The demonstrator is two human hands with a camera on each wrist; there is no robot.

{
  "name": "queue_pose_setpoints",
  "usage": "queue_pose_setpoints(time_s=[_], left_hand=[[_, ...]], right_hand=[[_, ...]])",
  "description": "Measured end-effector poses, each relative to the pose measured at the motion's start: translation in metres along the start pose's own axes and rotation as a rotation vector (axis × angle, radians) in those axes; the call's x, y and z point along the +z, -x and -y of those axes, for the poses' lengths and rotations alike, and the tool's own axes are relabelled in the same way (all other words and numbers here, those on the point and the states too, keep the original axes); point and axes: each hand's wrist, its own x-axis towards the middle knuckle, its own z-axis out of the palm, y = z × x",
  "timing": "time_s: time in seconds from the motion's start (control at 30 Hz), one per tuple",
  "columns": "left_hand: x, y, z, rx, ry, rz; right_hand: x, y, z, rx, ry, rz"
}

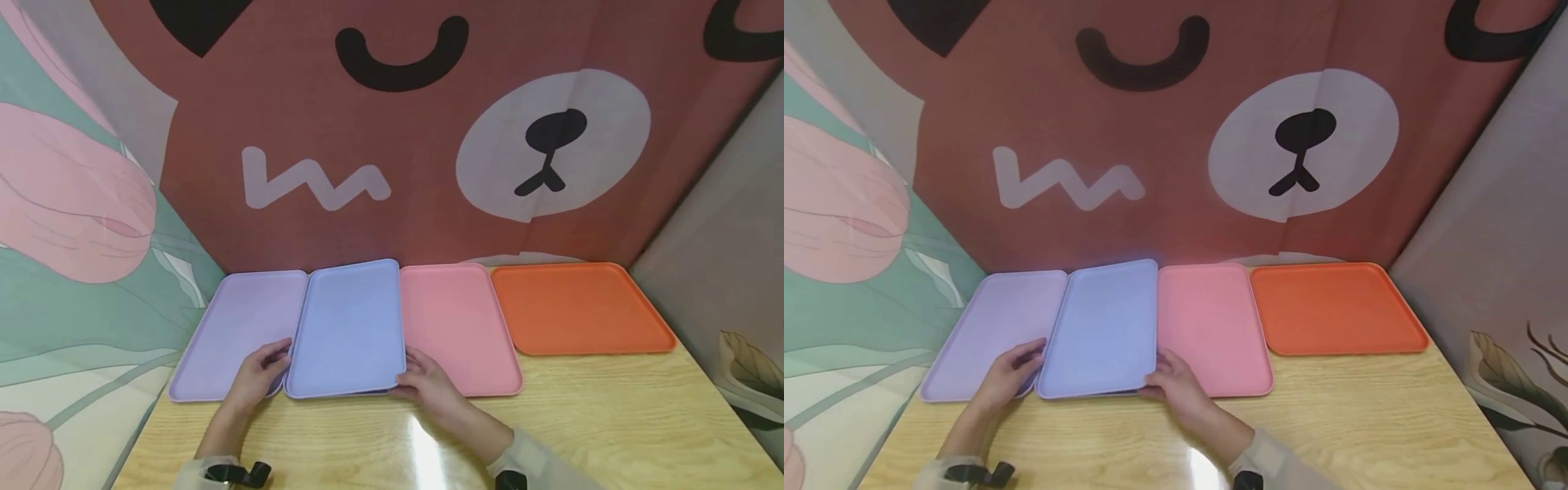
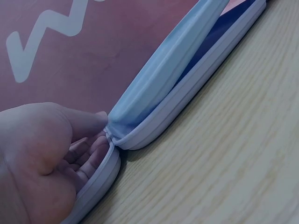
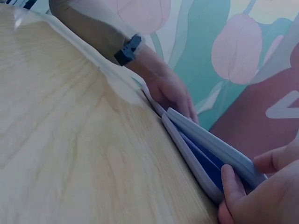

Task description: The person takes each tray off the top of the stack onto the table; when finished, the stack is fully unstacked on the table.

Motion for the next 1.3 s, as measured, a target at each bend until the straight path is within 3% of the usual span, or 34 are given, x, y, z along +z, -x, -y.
queue_pose_setpoints(time_s=[0.2,0.47,0.7,0.87,1.3], left_hand=[[-0.002,-0.001,-0.003,-0.001,-0.013,0.009],[0.000,-0.005,-0.007,-0.039,-0.078,-0.002],[0.000,-0.003,-0.008,-0.043,-0.087,0.000],[-0.001,-0.001,-0.007,-0.040,-0.077,0.009],[0.000,0.000,-0.005,-0.038,-0.084,0.016]], right_hand=[[-0.011,-0.001,0.008,-0.009,0.013,-0.150],[-0.027,0.009,0.017,-0.056,0.003,-0.238],[-0.045,0.013,0.024,-0.059,-0.004,-0.369],[-0.062,0.015,0.030,-0.041,0.008,-0.366],[-0.112,0.006,0.051,0.082,0.066,-0.221]])
